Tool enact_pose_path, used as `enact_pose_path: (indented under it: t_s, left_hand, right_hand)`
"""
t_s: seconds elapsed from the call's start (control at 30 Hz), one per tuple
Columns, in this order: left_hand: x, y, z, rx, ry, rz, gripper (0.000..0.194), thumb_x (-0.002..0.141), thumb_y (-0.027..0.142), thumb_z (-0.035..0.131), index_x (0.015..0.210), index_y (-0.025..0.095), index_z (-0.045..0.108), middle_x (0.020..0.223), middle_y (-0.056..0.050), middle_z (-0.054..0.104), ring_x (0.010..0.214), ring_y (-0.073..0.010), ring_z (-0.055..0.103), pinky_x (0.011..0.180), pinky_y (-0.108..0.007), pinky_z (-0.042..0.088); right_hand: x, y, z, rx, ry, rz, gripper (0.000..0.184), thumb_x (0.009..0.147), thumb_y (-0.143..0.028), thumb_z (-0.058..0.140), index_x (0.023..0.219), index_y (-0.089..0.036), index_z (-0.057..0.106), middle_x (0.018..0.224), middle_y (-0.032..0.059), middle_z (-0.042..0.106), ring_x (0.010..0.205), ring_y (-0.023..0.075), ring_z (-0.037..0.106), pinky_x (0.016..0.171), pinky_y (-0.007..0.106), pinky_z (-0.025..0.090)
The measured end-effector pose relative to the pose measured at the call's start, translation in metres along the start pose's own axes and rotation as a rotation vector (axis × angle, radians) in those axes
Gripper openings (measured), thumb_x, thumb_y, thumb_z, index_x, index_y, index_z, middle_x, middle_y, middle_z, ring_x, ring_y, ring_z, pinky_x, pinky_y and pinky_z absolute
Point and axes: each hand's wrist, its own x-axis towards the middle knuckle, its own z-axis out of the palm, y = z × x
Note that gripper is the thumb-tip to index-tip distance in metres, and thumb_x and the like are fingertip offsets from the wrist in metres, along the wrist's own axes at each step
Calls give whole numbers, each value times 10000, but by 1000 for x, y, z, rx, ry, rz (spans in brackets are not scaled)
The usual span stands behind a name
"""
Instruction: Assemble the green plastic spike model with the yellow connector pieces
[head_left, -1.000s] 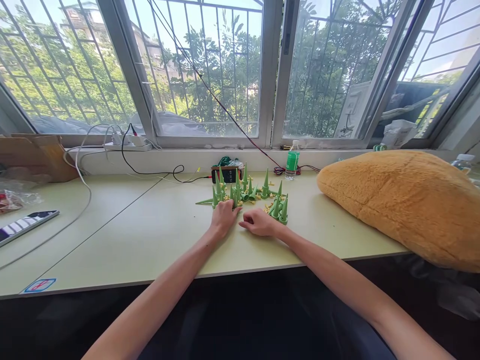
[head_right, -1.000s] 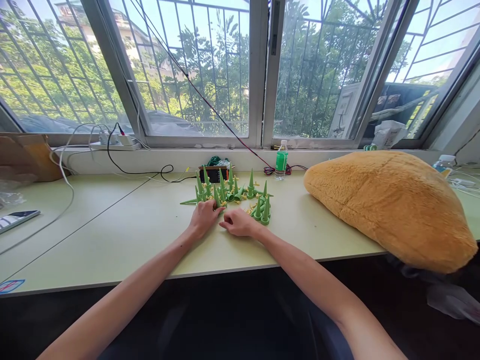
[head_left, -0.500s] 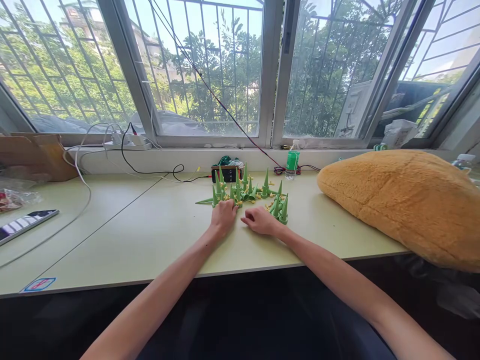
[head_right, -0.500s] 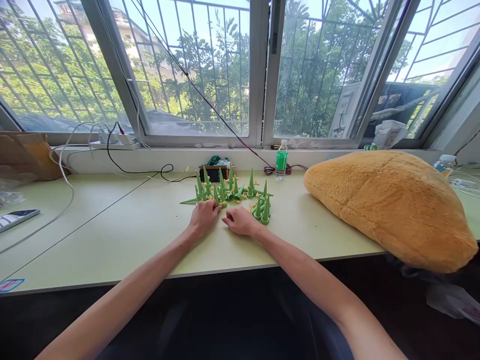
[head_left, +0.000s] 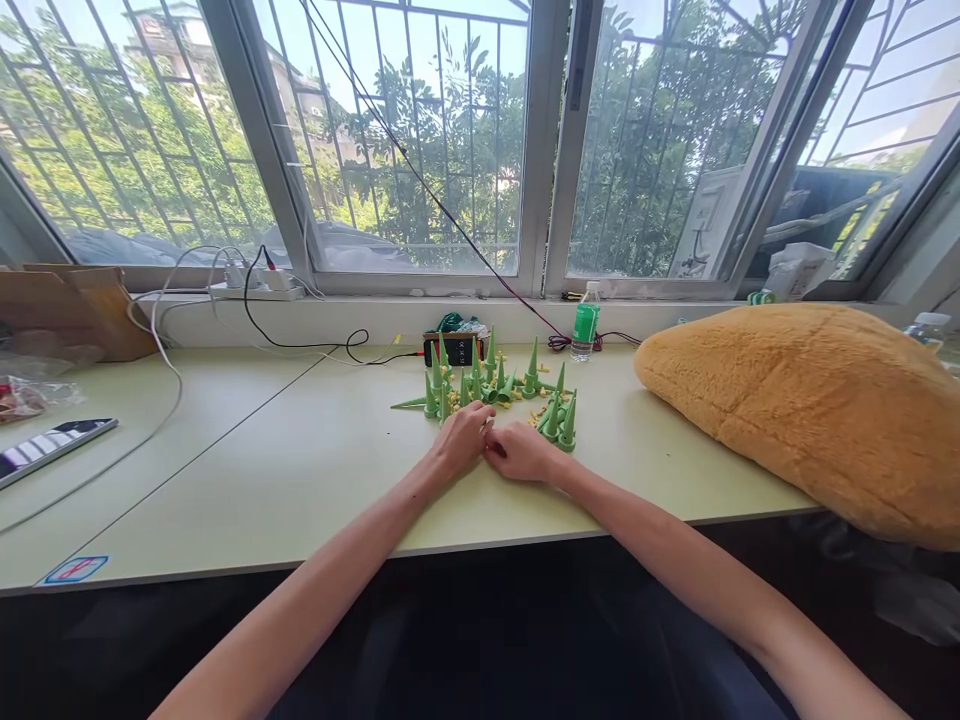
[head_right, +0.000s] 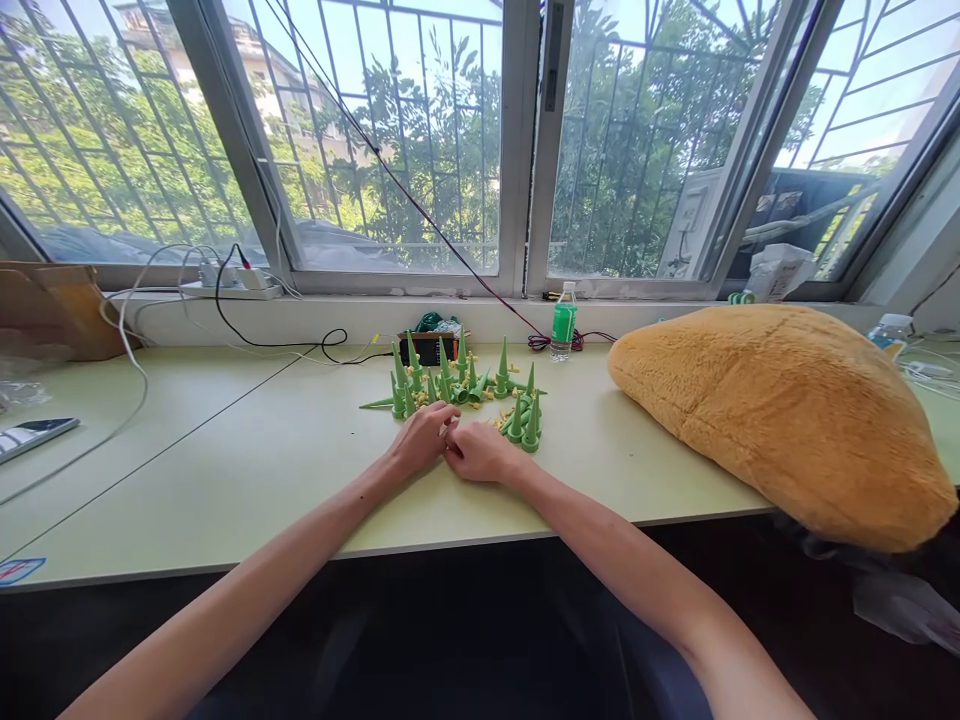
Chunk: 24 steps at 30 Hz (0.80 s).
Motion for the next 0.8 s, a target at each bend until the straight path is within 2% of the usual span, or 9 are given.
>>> enact_pose_path:
  t_s: [0.13,0.2,0.3,0.37,0.5,0.6,0.7,0.8]
  left_hand:
    - [1,6,-4,29,-91,42,305,864,208,440,1093,200,642,1069,-84,620,831,-183,628,688,-269,440]
    - [3,12,-8,66,-173,27,345,846,192,455,1153,222,610,1129,-78,601,824,-182,634,687,-268,444]
    - [9,19,-10,126,-290,0,365,842,221,490,1197,254,569,1168,-74,577,833,-191,636,706,-276,455]
    - [15,22,-6,156,-313,-2,364,860,258,484,1218,251,545,1165,-88,567,889,-218,636,733,-295,466]
    - [28,24,9,238,-309,-33,407,902,220,368,1292,204,481,1177,-148,538,869,-245,645,734,-350,484]
    - [36,26,18,259,-303,-23,443,894,224,373,1326,162,447,1206,-188,517,844,-257,650,724,-369,491]
    - [41,30,20,258,-308,-27,417,883,199,373,1274,111,489,1193,-224,516,828,-272,654,722,-384,490]
    - [42,32,20,249,-311,-23,358,875,171,361,1166,85,553,1165,-241,523,820,-293,653,713,-403,484]
  right_hand:
    - [-6,-11,-13,-107,-57,-74,205,894,-237,496,794,-129,638,759,91,668,626,165,570,583,277,307]
    - [-13,-20,-23,-124,-42,-106,226,922,-260,479,806,-134,627,767,90,667,622,163,574,594,272,314]
    - [-25,-29,-40,-126,38,-90,272,966,-293,436,807,-144,598,719,67,645,603,152,566,598,261,311]
    - [-35,-28,-51,-111,142,-34,275,969,-306,431,797,-153,581,695,51,631,585,142,543,570,253,284]
    - [-50,-6,-72,-37,404,144,254,964,-292,427,775,-176,550,667,19,600,575,124,500,568,238,289]
    - [-60,21,-83,-16,538,312,276,961,-360,423,787,-188,550,627,8,574,545,130,473,568,243,308]
    - [-68,45,-90,3,549,479,316,961,-432,408,869,-183,580,660,39,609,584,152,525,595,253,346]
    - [-74,62,-90,49,442,580,378,952,-501,402,935,-175,594,715,63,647,639,174,580,615,262,379]
